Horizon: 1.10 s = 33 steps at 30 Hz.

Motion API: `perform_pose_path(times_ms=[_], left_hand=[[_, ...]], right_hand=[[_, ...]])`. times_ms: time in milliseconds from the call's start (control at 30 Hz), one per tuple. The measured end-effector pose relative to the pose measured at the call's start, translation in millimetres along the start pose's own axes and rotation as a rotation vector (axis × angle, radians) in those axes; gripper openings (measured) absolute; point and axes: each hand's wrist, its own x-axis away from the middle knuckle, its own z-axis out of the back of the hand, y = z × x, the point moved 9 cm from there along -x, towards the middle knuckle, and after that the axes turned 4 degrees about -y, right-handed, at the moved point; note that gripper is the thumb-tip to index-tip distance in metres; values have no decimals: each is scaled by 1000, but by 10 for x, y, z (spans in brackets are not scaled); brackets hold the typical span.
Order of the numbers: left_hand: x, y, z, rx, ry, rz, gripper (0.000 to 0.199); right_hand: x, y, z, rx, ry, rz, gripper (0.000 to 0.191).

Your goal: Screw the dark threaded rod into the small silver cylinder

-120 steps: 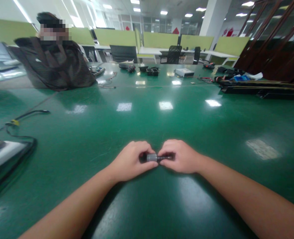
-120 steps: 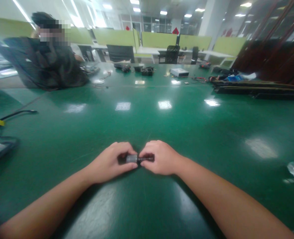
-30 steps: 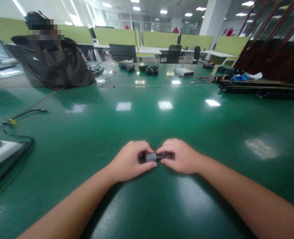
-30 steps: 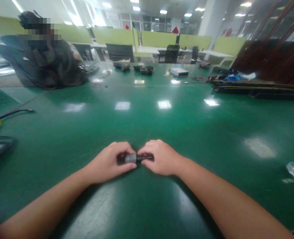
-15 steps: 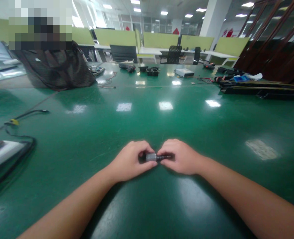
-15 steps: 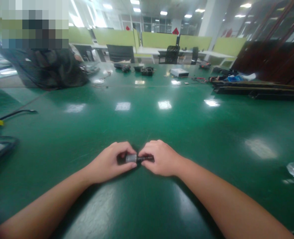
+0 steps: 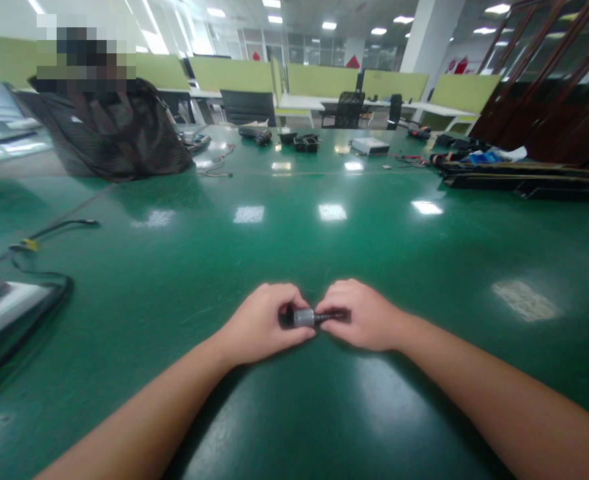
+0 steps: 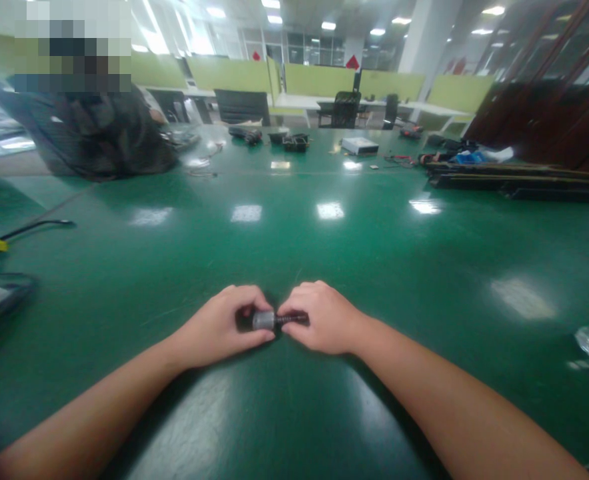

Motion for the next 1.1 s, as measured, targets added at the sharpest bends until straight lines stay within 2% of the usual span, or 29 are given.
perform_pose_path(times_ms=[1100], left_hand=[[9,5,-6,-34,-10,-38,22]], right_hand=[[16,15,50,-18,10,2,8]])
